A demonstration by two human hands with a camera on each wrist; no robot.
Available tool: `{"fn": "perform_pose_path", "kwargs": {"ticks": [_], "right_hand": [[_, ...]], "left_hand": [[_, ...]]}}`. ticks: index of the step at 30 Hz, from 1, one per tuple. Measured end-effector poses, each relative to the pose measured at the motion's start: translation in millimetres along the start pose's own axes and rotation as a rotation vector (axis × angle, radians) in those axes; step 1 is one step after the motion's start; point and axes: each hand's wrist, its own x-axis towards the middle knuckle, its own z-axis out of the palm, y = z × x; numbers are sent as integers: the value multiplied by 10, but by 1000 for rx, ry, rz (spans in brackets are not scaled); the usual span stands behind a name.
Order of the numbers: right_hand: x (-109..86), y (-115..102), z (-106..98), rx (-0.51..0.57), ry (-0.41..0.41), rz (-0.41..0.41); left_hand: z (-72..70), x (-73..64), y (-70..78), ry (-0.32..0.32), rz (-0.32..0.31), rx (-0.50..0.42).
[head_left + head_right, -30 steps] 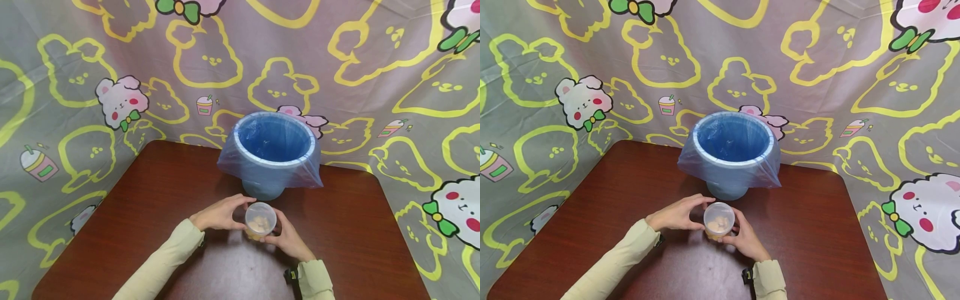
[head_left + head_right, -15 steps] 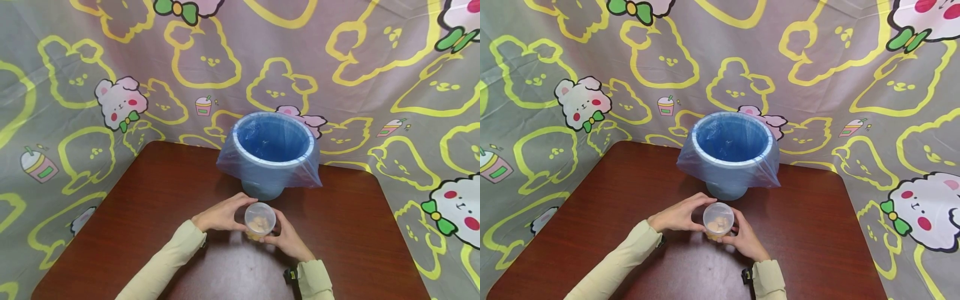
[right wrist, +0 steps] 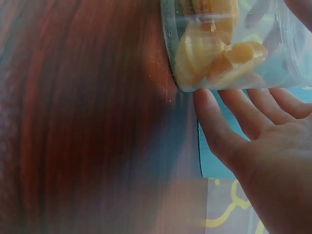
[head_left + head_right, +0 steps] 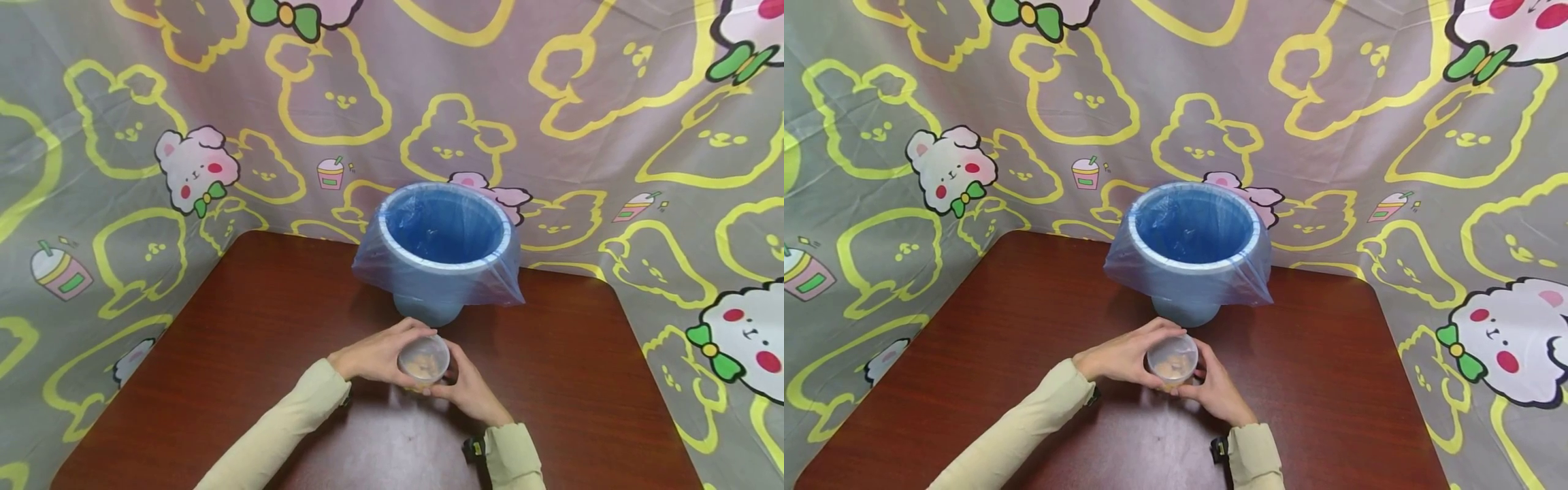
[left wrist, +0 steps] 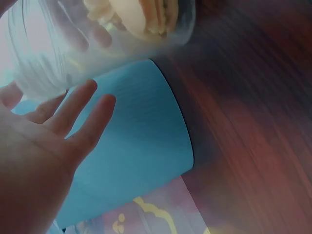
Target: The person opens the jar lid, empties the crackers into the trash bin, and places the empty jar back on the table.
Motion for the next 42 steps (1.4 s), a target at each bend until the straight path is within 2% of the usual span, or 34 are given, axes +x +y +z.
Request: {"fn": "perform_pose_path", "kwargs": {"ticks": [7, 21, 33, 42], "right_hand": [[-3, -11, -10, -23, -7, 3], [3, -14, -10, -38, -3, 9], [8, -28, -5, -10, -5, 21], [0, -37, -4, -66, 21, 14]], "left_hand": [[50, 77, 40, -1, 57, 45], [52, 103, 61, 8, 70, 52], [-1, 112, 80, 16, 79, 49], [-49, 70, 75, 40, 76, 45]]}}
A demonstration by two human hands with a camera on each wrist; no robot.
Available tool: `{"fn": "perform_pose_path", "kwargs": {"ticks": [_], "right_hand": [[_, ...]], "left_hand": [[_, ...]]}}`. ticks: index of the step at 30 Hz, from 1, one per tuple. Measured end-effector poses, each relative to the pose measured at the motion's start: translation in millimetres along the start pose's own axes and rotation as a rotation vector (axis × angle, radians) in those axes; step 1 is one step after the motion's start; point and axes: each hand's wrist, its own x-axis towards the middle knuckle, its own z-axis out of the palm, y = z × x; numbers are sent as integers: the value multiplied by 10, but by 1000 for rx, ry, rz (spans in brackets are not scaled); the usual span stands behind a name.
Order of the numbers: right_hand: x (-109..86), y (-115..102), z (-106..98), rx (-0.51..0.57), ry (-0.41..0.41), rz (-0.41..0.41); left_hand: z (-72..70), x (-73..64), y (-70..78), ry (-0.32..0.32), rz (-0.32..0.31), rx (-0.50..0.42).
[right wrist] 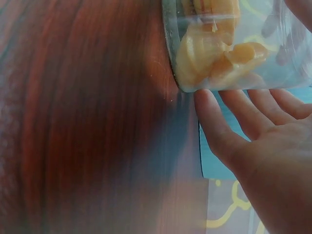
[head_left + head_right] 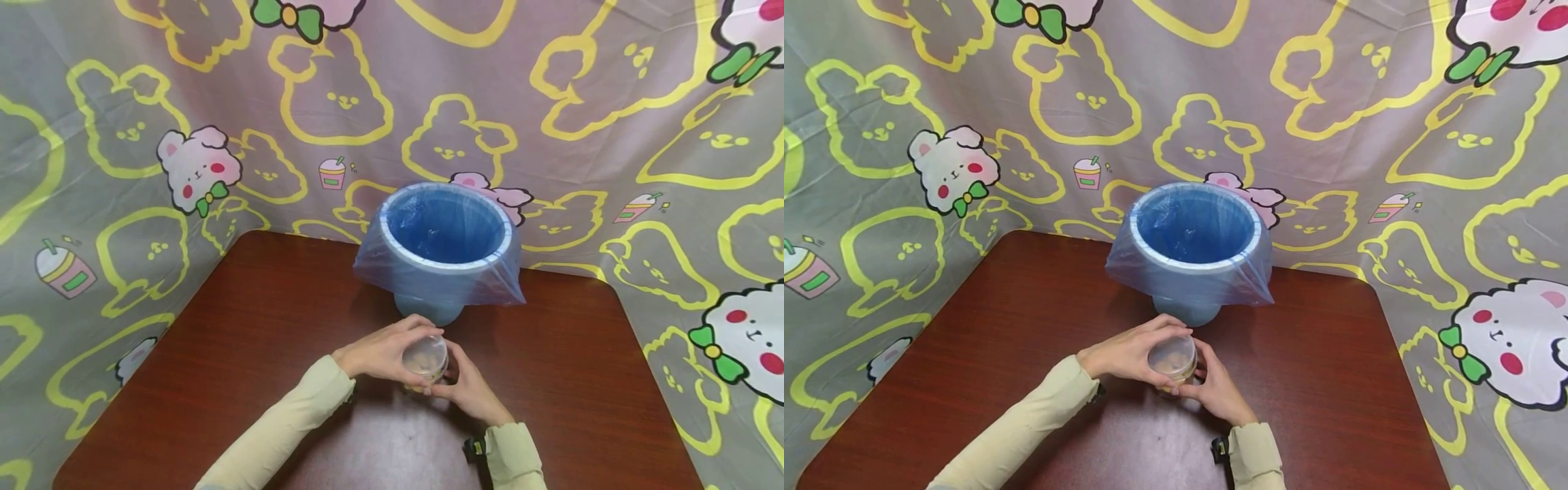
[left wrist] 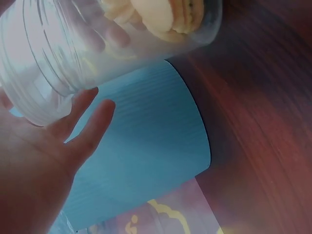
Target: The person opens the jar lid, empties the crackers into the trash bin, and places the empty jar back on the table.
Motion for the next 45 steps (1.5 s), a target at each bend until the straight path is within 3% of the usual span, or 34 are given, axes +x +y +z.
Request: {"fn": "perform_pose_path", "kwargs": {"ticks": [9, 23, 29, 45], "right_hand": [[-4, 6, 16, 37, -16, 9], [-4, 17, 7, 38, 3, -12], [-6, 19, 15, 52, -6, 5], [1, 24, 36, 52, 22, -1]], "left_hand": [[-42, -86, -12, -11, -57, 35], [-145, -258, -71, -13, -136, 15], [-188, -350, -98, -1, -158, 28], [-284, -691, -266, 67, -295, 78]]}}
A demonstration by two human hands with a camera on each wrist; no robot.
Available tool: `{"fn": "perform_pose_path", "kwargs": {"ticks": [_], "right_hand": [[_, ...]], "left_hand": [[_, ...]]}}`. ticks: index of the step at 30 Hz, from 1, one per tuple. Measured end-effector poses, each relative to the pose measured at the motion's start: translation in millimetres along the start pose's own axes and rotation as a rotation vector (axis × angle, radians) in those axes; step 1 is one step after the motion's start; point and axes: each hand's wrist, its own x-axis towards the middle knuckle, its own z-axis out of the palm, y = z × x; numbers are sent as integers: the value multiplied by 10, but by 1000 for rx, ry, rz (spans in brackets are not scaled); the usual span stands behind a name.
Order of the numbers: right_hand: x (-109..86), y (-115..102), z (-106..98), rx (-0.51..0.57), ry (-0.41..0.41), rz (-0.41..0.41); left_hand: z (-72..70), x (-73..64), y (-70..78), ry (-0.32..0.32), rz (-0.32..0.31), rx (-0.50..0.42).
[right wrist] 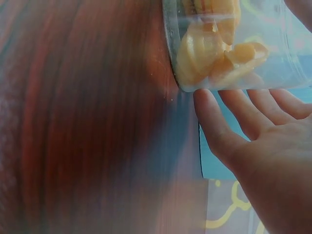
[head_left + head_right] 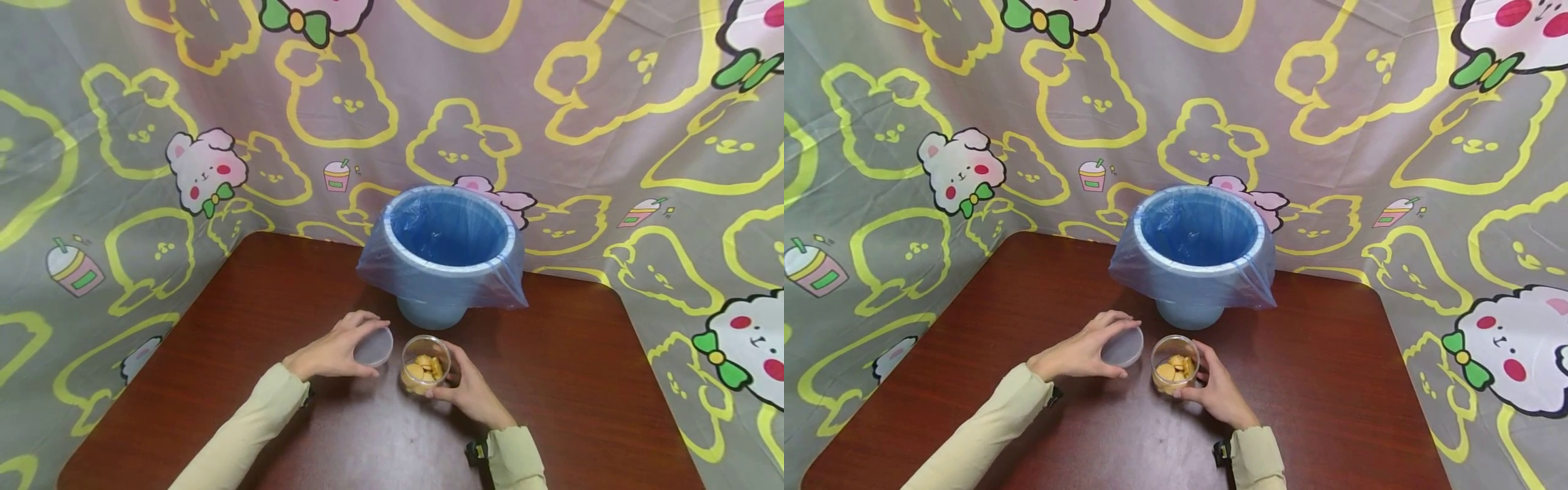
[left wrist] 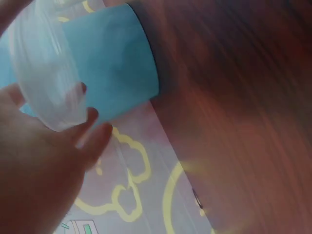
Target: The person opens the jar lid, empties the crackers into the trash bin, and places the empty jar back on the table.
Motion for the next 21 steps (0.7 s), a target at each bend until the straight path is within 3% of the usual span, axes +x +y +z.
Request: {"fn": "perform_pose_path", "kwargs": {"ticks": [8, 21], "right_hand": [[-10, -13, -21, 0, -31, -19], [-10, -11, -19, 6, -36, -41]], "left_hand": [[17, -135, -138, -20, -102, 32], [-9, -270, -272, -41, -170, 53]]}}
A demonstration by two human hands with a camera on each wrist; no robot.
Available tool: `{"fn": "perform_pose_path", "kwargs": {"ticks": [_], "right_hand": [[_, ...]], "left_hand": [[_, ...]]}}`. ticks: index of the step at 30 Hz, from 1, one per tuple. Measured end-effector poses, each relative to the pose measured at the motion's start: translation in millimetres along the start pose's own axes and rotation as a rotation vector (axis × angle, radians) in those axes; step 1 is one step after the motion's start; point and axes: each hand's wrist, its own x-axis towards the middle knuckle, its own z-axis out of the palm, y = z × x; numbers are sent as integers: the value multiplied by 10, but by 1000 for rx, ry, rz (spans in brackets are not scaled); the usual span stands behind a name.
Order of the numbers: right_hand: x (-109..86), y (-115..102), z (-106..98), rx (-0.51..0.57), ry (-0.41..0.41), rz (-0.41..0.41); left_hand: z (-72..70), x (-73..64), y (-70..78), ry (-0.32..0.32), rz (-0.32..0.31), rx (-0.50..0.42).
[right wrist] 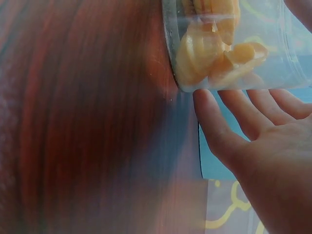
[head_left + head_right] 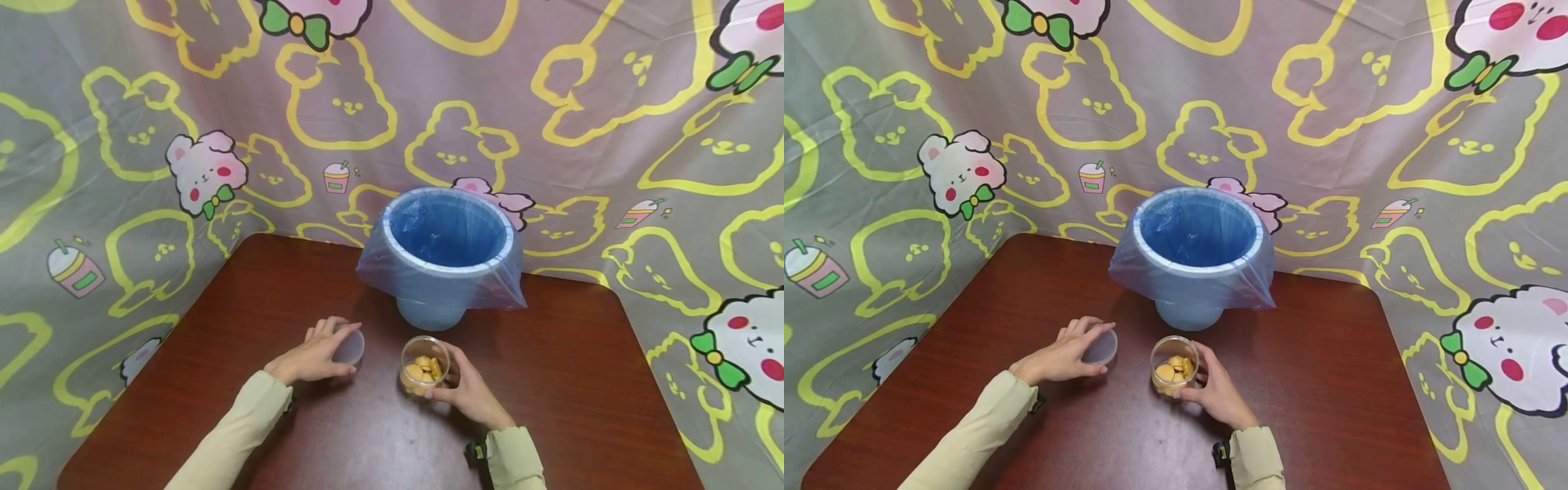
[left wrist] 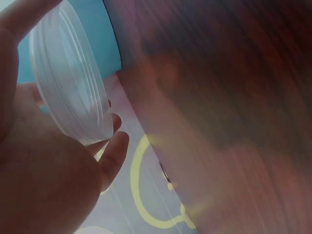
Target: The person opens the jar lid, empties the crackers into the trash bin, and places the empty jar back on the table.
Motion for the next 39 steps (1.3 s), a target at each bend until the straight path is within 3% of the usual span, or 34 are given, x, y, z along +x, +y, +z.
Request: {"fn": "perform_pose_path", "kwargs": {"ticks": [10, 29, 39], "right_hand": [[5, 9, 18, -15, 25, 5], [0, 34, 1, -10, -5, 4], [3, 37, -5, -21, -14, -9]], "left_hand": [[36, -34, -99, 4, -16, 33], [118, -75, -193, -77, -112, 25], [142, -61, -213, -84, -102, 30]]}}
